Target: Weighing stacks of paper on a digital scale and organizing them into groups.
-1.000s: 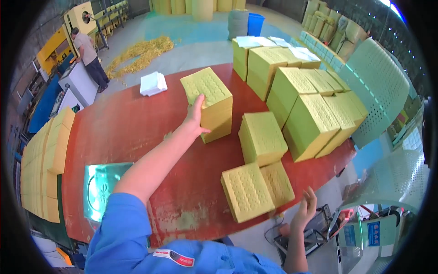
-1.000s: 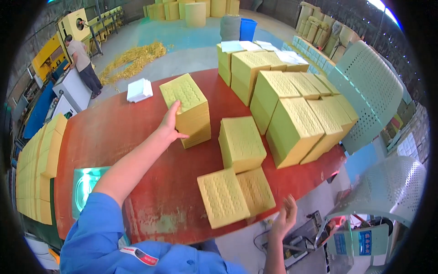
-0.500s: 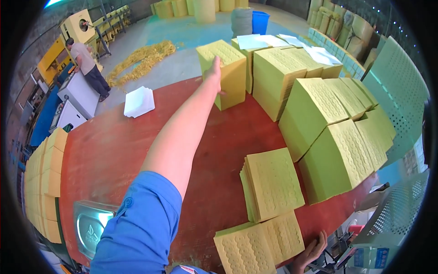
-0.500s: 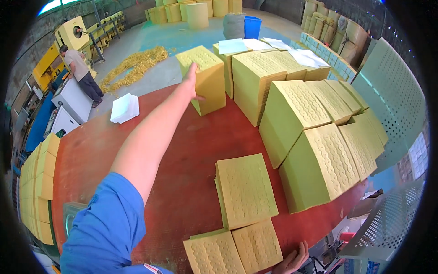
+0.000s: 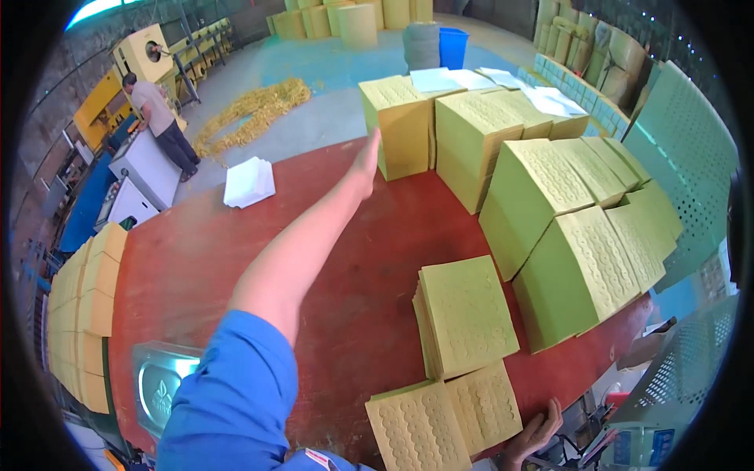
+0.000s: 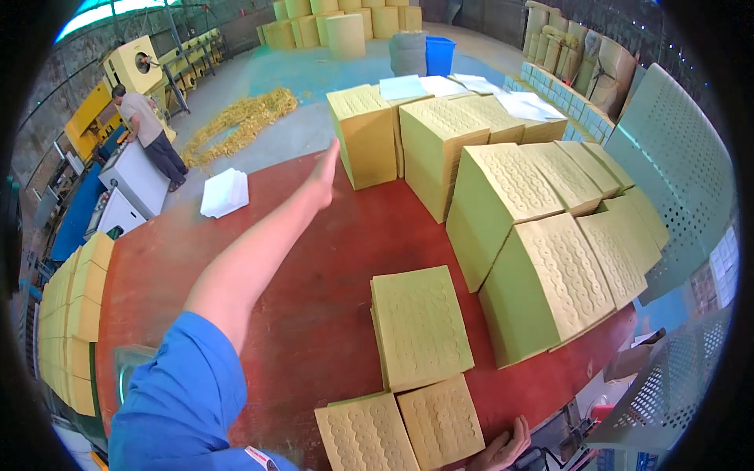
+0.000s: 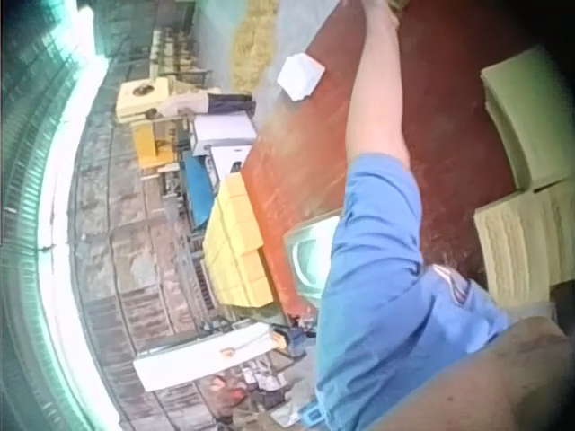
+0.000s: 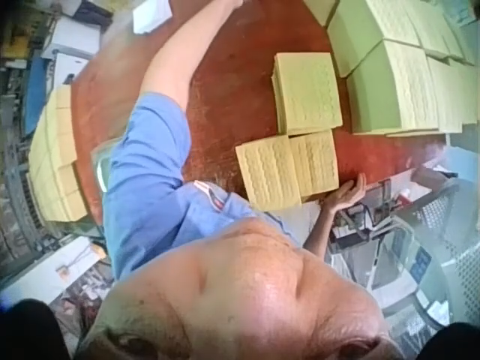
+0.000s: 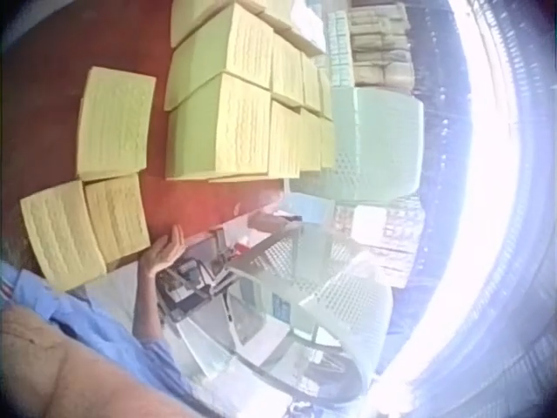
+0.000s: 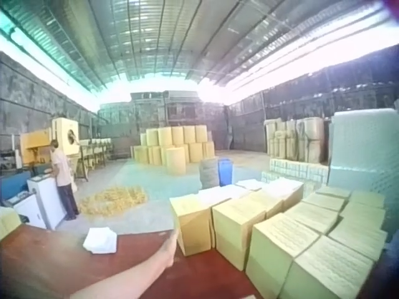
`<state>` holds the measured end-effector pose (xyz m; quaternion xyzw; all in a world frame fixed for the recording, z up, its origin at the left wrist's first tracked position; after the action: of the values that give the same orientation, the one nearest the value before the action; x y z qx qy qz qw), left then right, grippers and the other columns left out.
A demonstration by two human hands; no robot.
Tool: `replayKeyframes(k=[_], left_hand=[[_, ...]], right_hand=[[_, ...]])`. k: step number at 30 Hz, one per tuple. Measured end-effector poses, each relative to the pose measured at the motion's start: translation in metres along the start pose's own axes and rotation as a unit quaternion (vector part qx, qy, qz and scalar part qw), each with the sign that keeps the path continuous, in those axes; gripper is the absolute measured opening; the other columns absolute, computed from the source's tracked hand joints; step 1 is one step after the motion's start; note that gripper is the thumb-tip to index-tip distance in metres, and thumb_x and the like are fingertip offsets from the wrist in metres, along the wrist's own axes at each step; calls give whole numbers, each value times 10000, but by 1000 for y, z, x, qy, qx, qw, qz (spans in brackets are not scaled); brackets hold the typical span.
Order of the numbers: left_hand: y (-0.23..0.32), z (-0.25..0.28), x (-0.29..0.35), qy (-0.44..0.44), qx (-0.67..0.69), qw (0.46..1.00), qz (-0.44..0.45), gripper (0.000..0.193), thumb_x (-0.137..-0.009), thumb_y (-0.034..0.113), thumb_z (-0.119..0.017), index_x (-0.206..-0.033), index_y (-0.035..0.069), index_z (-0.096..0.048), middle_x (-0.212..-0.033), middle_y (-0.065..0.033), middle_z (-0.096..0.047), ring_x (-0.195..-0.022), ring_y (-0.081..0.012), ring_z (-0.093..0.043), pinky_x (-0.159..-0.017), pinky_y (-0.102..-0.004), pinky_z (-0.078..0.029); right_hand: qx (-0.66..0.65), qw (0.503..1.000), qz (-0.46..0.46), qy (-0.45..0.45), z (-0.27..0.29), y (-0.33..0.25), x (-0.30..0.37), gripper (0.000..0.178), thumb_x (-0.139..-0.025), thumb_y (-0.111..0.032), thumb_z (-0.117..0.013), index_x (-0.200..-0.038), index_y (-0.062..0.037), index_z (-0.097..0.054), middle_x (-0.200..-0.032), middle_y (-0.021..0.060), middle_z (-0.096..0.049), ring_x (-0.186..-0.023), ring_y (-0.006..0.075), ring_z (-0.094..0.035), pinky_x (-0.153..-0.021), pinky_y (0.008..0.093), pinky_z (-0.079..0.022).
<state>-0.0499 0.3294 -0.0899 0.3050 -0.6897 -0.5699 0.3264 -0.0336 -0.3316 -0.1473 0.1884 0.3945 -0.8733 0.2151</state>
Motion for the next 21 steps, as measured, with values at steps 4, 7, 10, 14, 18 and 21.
replayKeyframes(k=[4, 7, 10, 14, 18, 21], left_hand=[[-13, 18, 125, -120, -305, 938, 111, 889, -899, 648, -529, -1536, 92, -256, -1595, -140, -240, -1441, -376, -267, -1042, -625, -365], [10, 16, 212, -298, -518, 800, 50, 841, -906, 580, -558, -1495, 20, -343, -1540, -194, -352, -1424, -320, -339, -1136, -445, -343], [61, -5, 295, -378, -637, 657, -140, 696, -896, 458, -598, -1400, -3, -463, -1348, -224, -550, -1265, -383, -499, -1058, -464, -416], [123, 58, 397, -300, -676, 655, -153, 575, -879, 386, -623, -1322, 33, -525, -1179, -185, -624, -1116, -356, -590, -913, -472, -497], [135, 197, 484, -197, -692, 677, -152, 559, -876, 364, -629, -1328, 53, -524, -1185, -178, -626, -1130, -351, -587, -921, -471, -494], [133, 344, 548, -99, -716, 685, -91, 551, -874, 365, -631, -1323, 61, -531, -1204, -174, -624, -1146, -347, -581, -934, -479, -484]], right_hand=[[6, 999, 29, -14, -4, -5, -2, 352, -899, 30, -473, -1234, 31, -581, -1257, 196, -584, -1166, 342, -536, -1027, 427, -401], [-95, 995, -7, -12, -6, 37, -8, 384, -886, 29, -500, -1265, 27, -561, -1230, 176, -595, -1127, 305, -570, -1009, 412, -427], [-171, 984, -45, 21, 44, -3, -17, 365, -967, -227, -592, -1212, 43, -608, -1176, 188, -644, -1062, 342, -603, -926, 435, -486], [-285, 949, 137, -1, 88, -195, -19, 468, -986, -326, -558, -1227, 75, -572, -1144, 204, -639, -1017, 318, -623, -886, 419, -519], [-499, 833, 214, -108, 61, -326, 46, 515, -1002, -359, -525, -1218, 108, -554, -1167, 218, -627, -984, 294, -640, -855, 426, -536], [-515, 779, 213, -288, 44, -424, 144, 382, -929, -193, -548, -1235, 34, -568, -1205, 185, -607, -1047, 275, -620, -923, 416, -489]])
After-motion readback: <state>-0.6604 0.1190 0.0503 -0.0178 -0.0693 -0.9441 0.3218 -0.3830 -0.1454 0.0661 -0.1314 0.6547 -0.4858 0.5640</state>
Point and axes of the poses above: each hand's wrist, its own x-axis away from the middle knuckle, its own z-axis out of the back of the hand, y = z × x, the point moved 8 cm from there along -x, towards the middle knuckle
